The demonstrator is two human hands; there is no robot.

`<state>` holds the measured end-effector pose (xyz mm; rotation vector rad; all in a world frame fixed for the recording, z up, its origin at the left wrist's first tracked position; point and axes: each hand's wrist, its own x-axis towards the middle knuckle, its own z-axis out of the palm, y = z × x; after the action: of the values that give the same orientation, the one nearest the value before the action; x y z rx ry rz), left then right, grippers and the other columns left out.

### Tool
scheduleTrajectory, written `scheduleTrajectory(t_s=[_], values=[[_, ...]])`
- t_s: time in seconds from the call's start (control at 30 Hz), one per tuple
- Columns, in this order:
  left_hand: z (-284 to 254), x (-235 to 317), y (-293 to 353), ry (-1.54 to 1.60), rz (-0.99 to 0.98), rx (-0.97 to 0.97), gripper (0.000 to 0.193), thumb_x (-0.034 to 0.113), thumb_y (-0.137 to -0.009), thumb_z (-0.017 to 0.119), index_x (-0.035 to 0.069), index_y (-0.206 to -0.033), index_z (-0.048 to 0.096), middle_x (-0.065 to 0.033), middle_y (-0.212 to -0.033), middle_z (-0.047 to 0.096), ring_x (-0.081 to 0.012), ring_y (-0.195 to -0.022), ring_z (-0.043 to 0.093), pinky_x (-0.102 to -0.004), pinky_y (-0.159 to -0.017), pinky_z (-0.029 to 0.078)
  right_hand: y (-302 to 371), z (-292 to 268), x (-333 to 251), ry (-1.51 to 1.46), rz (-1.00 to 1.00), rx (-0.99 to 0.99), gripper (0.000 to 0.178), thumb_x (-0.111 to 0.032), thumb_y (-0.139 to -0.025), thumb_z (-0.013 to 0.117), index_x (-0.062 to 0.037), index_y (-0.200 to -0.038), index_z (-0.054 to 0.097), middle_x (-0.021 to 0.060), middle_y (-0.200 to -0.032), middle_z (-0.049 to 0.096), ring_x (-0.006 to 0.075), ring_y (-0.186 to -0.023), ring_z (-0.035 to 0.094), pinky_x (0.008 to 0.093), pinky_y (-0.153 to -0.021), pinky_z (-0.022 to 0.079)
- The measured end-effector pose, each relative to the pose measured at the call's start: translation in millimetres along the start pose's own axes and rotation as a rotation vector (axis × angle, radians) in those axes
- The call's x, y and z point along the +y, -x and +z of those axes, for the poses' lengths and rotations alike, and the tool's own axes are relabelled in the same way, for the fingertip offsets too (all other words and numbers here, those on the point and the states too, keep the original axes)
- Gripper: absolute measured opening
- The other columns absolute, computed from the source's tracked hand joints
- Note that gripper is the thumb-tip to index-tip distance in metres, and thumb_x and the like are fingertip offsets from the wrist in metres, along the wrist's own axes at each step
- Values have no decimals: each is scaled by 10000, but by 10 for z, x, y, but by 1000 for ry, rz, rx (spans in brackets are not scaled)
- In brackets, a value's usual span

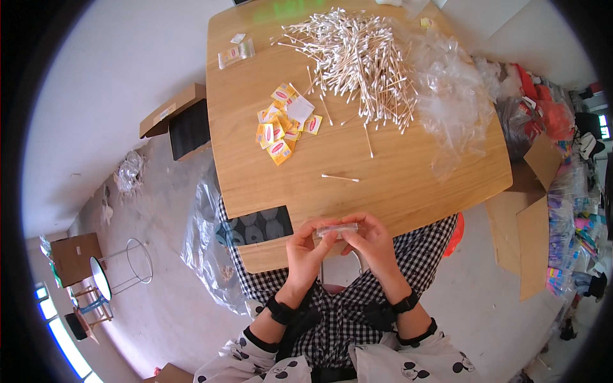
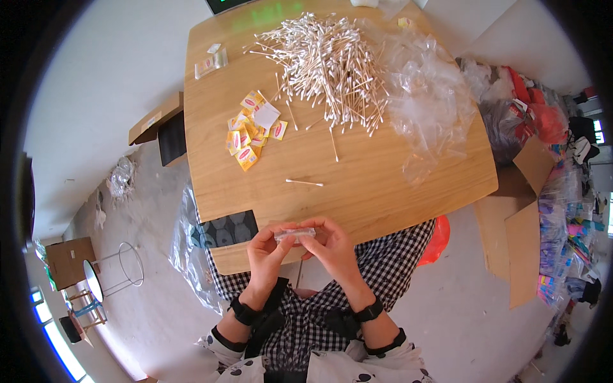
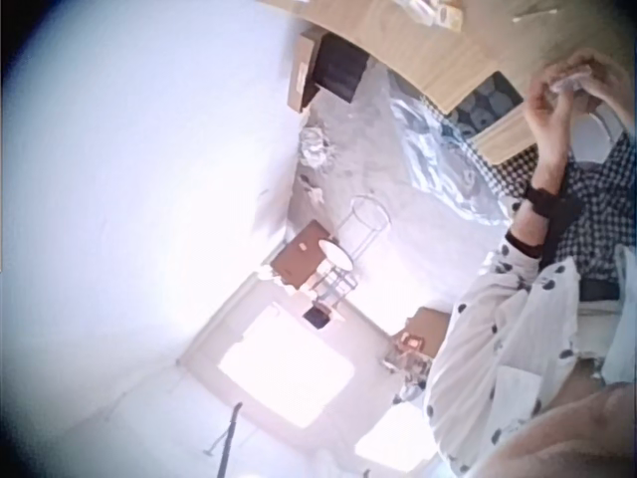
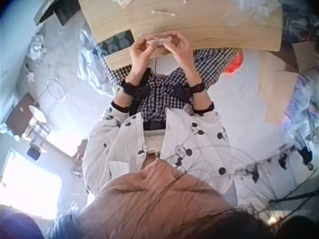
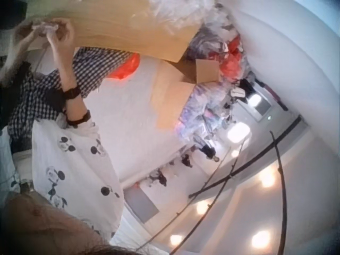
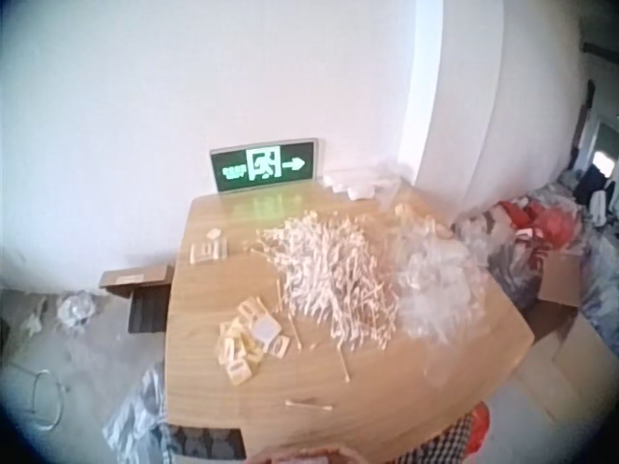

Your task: Packaging cotton swabs into a small plastic bag and sealing it.

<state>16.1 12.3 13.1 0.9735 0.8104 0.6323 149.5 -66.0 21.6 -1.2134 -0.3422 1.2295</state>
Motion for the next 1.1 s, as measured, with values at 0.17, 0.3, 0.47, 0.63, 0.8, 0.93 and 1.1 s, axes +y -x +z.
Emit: scheduleTrajectory(t_s=[0.17, 0.3, 0.47, 0.63, 0.8, 0.93, 1.1], values=[[-51, -18, -17, -36, 40, -6, 169, -13, -866, 670, -22, -1034, 682, -86, -1085, 654, -150, -1043, 582, -278, -951, 432, -19, -4, 17, 13, -2, 2, 226, -60, -894, 654, 25, -1090, 583, 102, -1033, 666, 158, -909, 666, 273, -678, 591], [-151, -16, -17, 25, -15, -59, 172, 31, -900, 643, -23, -1056, 689, -99, -1097, 669, -156, -1052, 590, -308, -1004, 407, -21, -98, 23, -37, 107, -28, 206, -74, -907, 639, 28, -1083, 608, 124, -1077, 657, 179, -929, 659, 302, -717, 605], [-161, -17, -47, -99, 57, -79, 213, 112, -929, 592, -31, -1044, 700, -134, -1093, 688, -185, -1072, 598, -390, -1150, 262, -17, -47, 6, -28, 58, -26, 195, -92, -912, 637, 35, -1060, 631, 132, -1113, 639, 195, -981, 643, 311, -714, 609], [-162, -37, -76, -60, 69, -85, 206, 67, -914, 634, -25, -1091, 688, -121, -1121, 675, -183, -1100, 588, -371, -1143, 275, -36, -58, 9, -5, 39, -3, 195, -81, -915, 632, 29, -1076, 637, 118, -1118, 636, 185, -990, 639, 296, -734, 598], [-114, 63, -46, -53, 123, -92, 244, 22, -852, 696, -10, -1094, 693, -119, -1104, 679, -193, -1092, 595, -328, -1024, 406, 16, 1, -3, 58, -114, 6, 186, -65, -921, 627, 7, -1091, 652, 98, -1120, 637, 152, -961, 642, 257, -731, 570], [-76, 157, -58, -325, 225, -52, 219, -14, -813, 715, 9, -1031, 721, -116, -1084, 686, -202, -1027, 633, -294, -903, 490, 27, 2, 14, 211, -263, 65, 134, -50, -924, 621, -22, -1035, 689, 82, -1099, 640, 137, -900, 648, 229, -696, 551], [-54, 300, -52, -610, 416, -52, 171, -38, -796, 714, 2, -962, 730, -122, -1036, 700, -217, -953, 665, -287, -825, 530, 2, 11, -8, 426, -530, 90, 91, -2, -883, 652, -8, -957, 704, 97, -1024, 652, 151, -842, 651, 230, -660, 547]])
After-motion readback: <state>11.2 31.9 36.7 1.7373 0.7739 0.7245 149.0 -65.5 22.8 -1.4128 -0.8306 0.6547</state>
